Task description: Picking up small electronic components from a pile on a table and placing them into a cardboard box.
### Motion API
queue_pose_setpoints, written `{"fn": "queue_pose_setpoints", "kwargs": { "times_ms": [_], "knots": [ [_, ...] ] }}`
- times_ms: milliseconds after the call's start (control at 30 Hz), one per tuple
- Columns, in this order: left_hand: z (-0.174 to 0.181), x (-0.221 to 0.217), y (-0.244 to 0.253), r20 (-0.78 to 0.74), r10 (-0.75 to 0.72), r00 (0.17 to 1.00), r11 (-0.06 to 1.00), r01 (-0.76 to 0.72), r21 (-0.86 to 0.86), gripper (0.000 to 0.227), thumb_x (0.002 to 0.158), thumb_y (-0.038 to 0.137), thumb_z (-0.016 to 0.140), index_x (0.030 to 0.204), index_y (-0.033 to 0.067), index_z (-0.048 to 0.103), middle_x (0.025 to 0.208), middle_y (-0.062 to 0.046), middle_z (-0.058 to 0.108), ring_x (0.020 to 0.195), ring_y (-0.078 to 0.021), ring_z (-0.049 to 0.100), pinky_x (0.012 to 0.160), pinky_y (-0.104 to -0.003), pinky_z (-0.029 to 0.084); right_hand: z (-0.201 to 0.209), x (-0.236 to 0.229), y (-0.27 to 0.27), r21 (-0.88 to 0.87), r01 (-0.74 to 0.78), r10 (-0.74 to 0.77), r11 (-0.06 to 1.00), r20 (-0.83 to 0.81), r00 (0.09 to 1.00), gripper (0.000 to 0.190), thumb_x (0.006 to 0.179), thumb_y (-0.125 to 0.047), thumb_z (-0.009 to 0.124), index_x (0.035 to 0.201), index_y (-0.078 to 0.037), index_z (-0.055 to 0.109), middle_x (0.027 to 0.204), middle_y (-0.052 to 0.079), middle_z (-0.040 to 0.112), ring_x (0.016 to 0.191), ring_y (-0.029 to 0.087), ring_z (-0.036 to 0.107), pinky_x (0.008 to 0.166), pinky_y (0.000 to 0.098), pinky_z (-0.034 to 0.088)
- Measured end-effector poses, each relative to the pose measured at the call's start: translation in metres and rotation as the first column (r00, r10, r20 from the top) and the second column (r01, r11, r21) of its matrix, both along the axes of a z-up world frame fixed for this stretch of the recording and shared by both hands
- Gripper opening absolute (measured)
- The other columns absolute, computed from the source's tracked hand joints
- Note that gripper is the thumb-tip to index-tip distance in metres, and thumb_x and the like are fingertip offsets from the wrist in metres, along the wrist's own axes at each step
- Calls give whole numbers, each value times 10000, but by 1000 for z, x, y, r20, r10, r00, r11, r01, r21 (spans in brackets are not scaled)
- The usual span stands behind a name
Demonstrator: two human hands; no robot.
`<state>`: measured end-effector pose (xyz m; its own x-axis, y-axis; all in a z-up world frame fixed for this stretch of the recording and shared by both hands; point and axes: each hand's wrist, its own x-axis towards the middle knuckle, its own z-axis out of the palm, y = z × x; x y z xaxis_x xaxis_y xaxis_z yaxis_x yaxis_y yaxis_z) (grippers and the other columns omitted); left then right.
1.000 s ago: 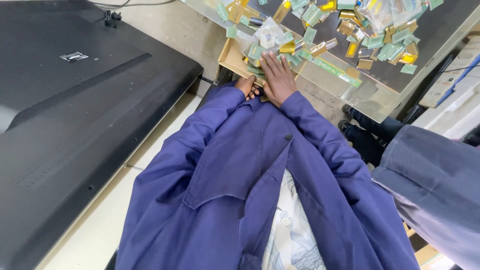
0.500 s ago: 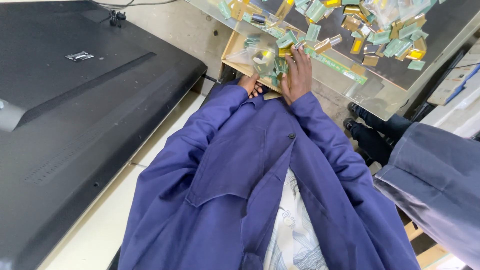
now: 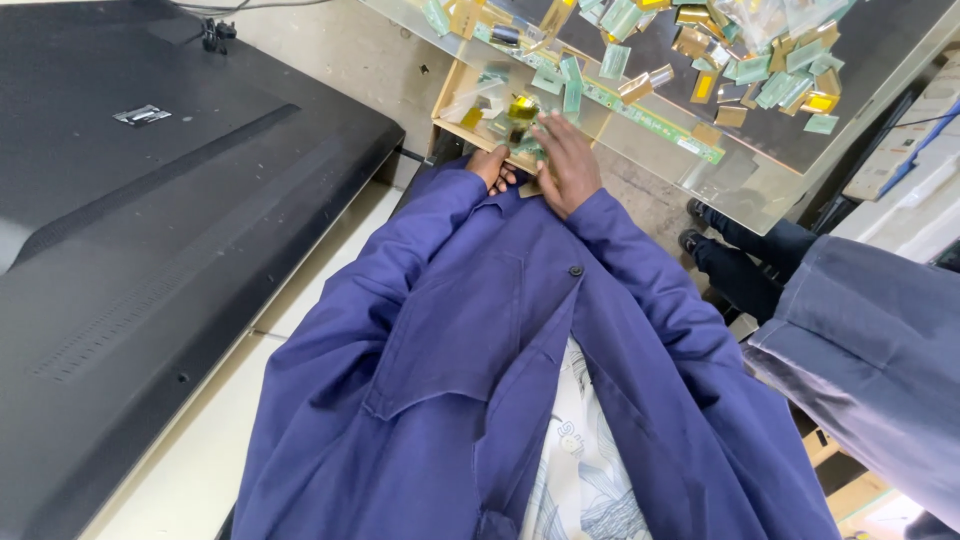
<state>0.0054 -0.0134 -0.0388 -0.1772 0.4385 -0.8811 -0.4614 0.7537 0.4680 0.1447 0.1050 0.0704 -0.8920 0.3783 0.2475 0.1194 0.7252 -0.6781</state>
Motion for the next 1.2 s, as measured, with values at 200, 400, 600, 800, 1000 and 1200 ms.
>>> {"fn": "queue_pose_setpoints", "kwargs": {
  "times_ms": [200, 400, 600, 800, 1000, 1200],
  "knots": [
    [47, -6, 13, 70, -16, 997, 994, 23, -104, 362, 853, 343, 456, 758, 36, 622, 603, -75, 665, 335, -136, 491, 270, -253, 299, 18, -9, 20, 85, 144, -165, 986, 343, 925, 666, 925, -113, 599, 1504, 53, 314, 1592, 214, 187, 1487, 398, 138, 1231, 566, 170],
    [47, -6, 11, 43, -17, 999, 996, 20, -83, 354, 823, 325, 443, 808, 34, 646, 606, -78, 654, 343, -140, 491, 276, -256, 294, 28, -13, 3, 78, -25, 9, 997, 207, 978, 454, 968, -162, 529, 1384, 16, 503, 1463, 219, 454, 1398, 411, 352, 1155, 586, 255],
    [41, -7, 12, 67, 18, 998, 996, -12, -85, 356, 837, 311, 451, 762, 18, 638, 605, -88, 670, 341, -146, 512, 263, -257, 304, 24, -33, 18, 130, -26, -22, 991, 358, 933, 618, 984, -228, 536, 1513, 22, 338, 1573, 209, 287, 1471, 372, 201, 1207, 536, 146],
    [-2, -1, 10, 104, 37, 994, 995, -27, -95, 497, 909, 458, 349, 970, 49, 624, 626, -115, 641, 342, -182, 506, 274, -269, 323, 49, -87, 24, 191, -164, 131, 968, 178, 975, 425, 972, -150, 540, 1354, 36, 545, 1439, 215, 485, 1375, 378, 375, 1109, 549, 333],
    [-1, -6, 5, 110, 118, 987, 984, -101, -148, 410, 880, 372, 439, 792, 22, 633, 605, -94, 654, 372, -173, 519, 319, -278, 303, 39, -184, 45, 255, -291, 150, 922, 459, 876, 645, 996, -239, 601, 1549, -36, 337, 1588, 196, 179, 1452, 389, 120, 1189, 540, 152],
    [2, -9, 0, 132, 271, 954, 954, -247, -171, 374, 884, 336, 457, 806, 3, 609, 600, -125, 624, 349, -199, 496, 292, -301, 285, 20, -170, 35, 327, -399, 221, 857, 467, 856, 682, 993, -333, 558, 1556, -23, 330, 1602, 213, 221, 1473, 386, 160, 1188, 583, 105]
  ]
}}
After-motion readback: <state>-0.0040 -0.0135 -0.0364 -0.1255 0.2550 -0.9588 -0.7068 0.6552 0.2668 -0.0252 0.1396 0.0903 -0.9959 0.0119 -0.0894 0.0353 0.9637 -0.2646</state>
